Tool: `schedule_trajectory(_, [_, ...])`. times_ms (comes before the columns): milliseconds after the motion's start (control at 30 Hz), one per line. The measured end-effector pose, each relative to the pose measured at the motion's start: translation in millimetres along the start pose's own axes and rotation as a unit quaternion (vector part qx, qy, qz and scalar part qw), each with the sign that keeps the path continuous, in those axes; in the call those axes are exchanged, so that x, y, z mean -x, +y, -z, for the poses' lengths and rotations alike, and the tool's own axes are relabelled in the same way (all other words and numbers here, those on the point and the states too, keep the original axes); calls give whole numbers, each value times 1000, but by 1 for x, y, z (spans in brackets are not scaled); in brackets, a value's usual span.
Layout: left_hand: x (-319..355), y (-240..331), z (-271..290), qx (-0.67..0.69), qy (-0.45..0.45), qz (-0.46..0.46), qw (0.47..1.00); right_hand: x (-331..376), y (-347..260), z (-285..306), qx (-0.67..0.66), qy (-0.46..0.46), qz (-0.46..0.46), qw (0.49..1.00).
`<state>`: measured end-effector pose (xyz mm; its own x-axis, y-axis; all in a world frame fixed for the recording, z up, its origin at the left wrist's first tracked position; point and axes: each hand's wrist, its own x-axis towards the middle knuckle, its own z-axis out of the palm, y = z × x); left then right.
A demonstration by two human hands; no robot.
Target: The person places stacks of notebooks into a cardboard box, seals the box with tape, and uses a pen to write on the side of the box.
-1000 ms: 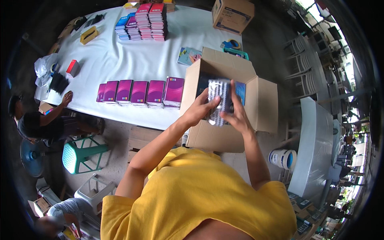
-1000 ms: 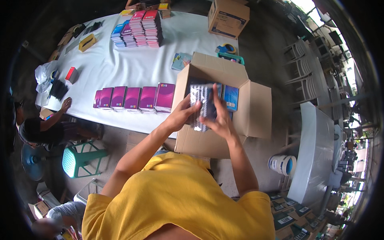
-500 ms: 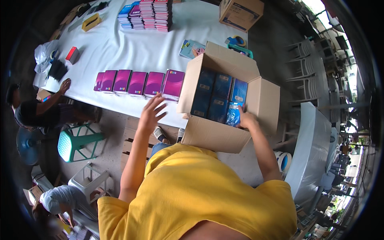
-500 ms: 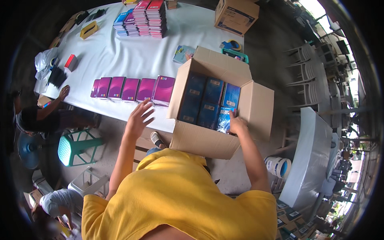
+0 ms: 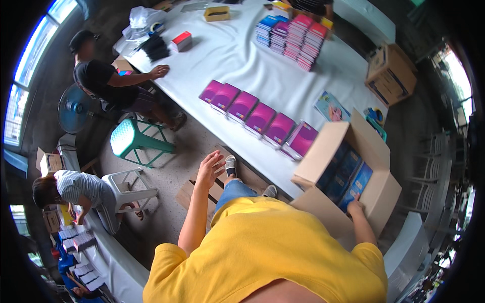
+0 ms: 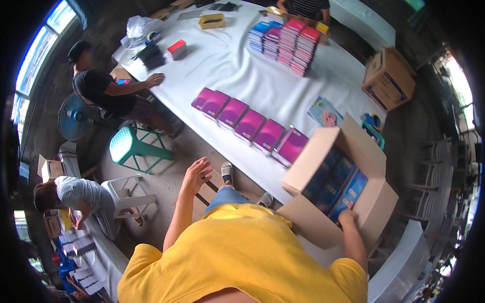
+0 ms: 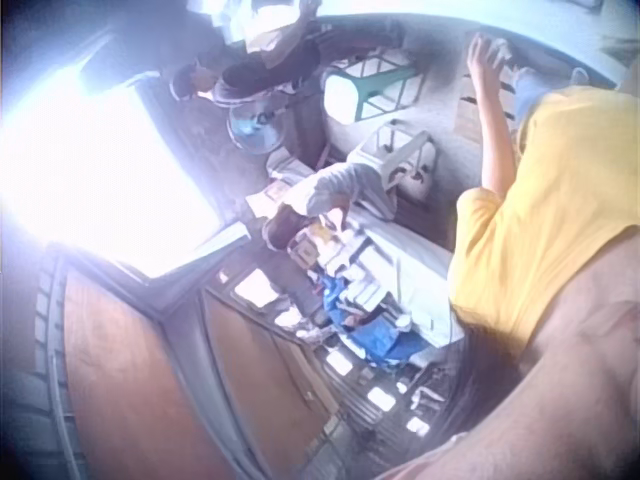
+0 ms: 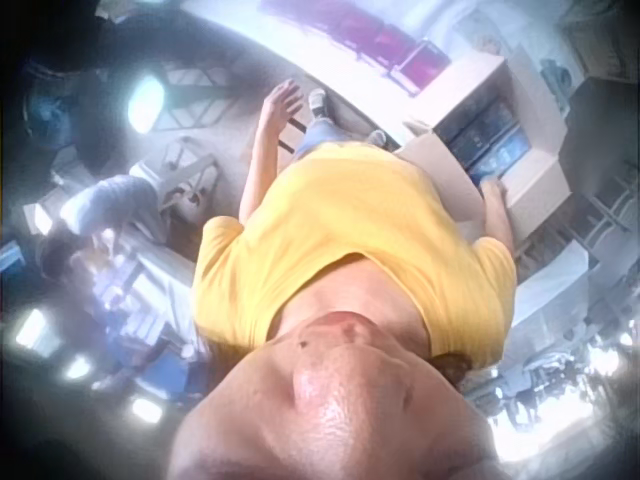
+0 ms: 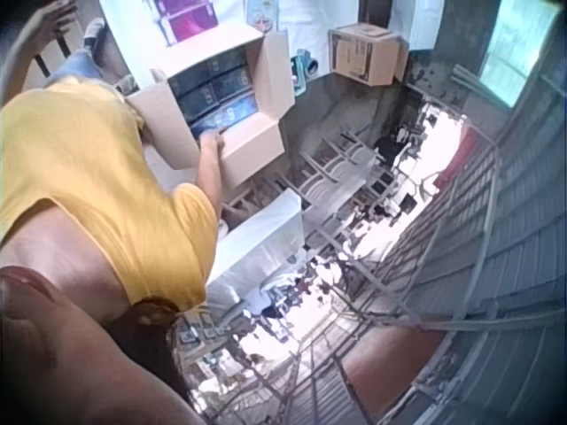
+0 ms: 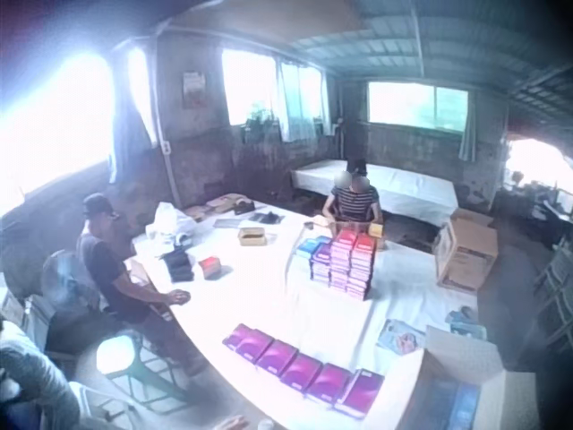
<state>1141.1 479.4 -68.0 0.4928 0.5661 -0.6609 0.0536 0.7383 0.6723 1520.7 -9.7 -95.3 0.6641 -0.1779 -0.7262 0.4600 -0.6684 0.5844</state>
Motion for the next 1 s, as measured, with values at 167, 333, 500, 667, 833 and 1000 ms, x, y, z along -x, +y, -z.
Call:
schedule_trajectory(167, [-68,67,58,-103,46,-33,993,68,-36,136,-329,247,103,905])
schedule_trajectory(333, [-200,140,91,-285,98,-70,951,206,-233,296,-611,47,480,628])
schedule_trajectory(500, [-333,186,96,-520,134,-65,841,210,-414,376,-196,294,596,721])
schedule_trajectory(667, [-393,194,63,-603,179,-107,770,179,-522,453,-1,413,594,691])
schedule_trajectory(833, [-429,181,66,-606,97,-32,789,176,-581,486,183,331,540,752])
schedule_trajectory(1000, [-416,212,74,-580,85,-28,810,169,-609,506,275,370,494,737])
